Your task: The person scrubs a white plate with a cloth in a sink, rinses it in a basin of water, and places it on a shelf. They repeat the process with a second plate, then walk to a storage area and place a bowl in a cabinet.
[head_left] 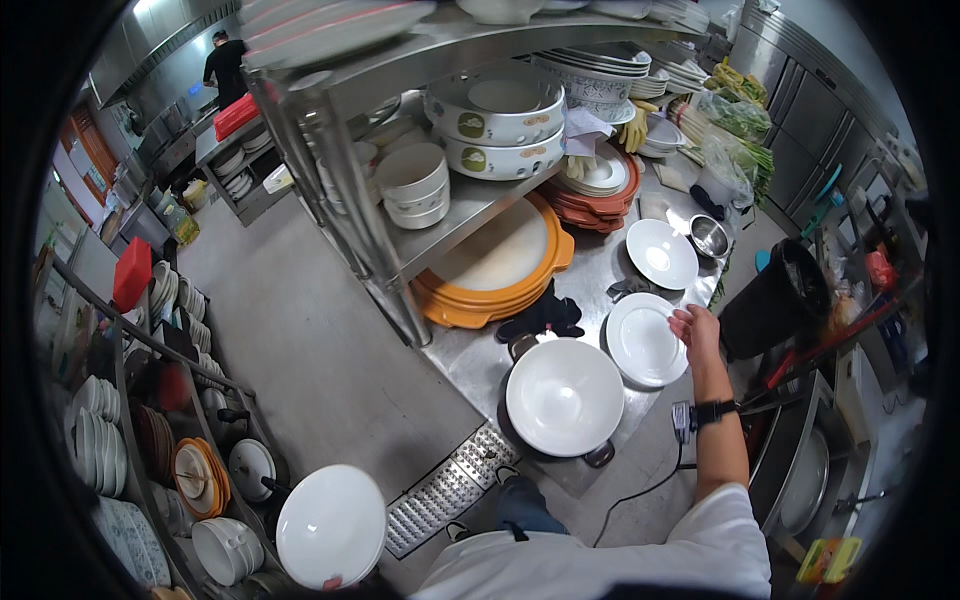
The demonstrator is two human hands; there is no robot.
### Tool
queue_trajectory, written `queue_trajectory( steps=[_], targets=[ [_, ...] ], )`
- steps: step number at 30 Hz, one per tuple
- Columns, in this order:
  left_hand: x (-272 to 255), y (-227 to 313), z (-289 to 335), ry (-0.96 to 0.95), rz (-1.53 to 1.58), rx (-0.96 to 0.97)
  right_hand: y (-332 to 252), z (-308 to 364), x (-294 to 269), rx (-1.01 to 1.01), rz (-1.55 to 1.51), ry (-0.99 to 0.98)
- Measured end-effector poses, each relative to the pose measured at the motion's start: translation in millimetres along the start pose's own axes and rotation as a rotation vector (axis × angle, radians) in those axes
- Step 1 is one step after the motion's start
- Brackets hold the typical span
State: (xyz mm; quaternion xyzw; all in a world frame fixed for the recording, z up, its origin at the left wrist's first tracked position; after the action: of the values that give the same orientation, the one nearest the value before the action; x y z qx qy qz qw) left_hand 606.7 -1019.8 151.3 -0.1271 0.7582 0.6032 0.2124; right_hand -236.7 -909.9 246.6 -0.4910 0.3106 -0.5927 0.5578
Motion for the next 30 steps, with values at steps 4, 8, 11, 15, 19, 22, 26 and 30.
queue_trajectory(
  steps=[4, 8, 11, 15, 19, 22, 26, 30],
  targets=[
    [16, 61, -16, 0.454, 0.778, -0.995, 59, -157, -50, 0.171, -0.100, 0.290],
    [47, 130, -35, 0.668, 0.541, -1.105, 105, -252, -77, 0.205, -0.059, 0.365],
    [59, 128, -34, 0.593, 0.457, -0.780, 120, -298, -87, 0.202, -0.136, 0.295],
    [52, 85, -33, 0.582, 0.447, -0.780, 132, -330, -78, 0.235, -0.300, 0.219],
    [59, 71, -39, 0.702, 0.719, -0.844, 137, -335, -72, 0.284, -0.263, 0.217],
    [73, 74, -48, 0.739, 0.660, -0.895, 133, -334, -65, 0.290, -0.212, 0.213],
    [87, 73, -59, 0.677, 0.694, -0.996, 122, -326, -40, 0.092, -0.238, 0.305],
    [95, 70, -67, 0.582, 0.823, -0.998, 97, -301, -32, -0.052, -0.135, 0.397]
  ],
)
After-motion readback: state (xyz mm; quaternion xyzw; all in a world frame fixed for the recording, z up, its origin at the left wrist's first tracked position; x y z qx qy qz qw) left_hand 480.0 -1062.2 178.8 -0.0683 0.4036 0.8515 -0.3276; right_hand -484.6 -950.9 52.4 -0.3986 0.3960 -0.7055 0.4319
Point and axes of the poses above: each hand's wrist, its own z-axis away from the middle knuckle, its own x-axis out of the palm, y = z × x, the point moved 2 cm from there along -z, towards the middle knuckle, and after that the axes turned 8 degrees about -z, right-handed, at the moved point
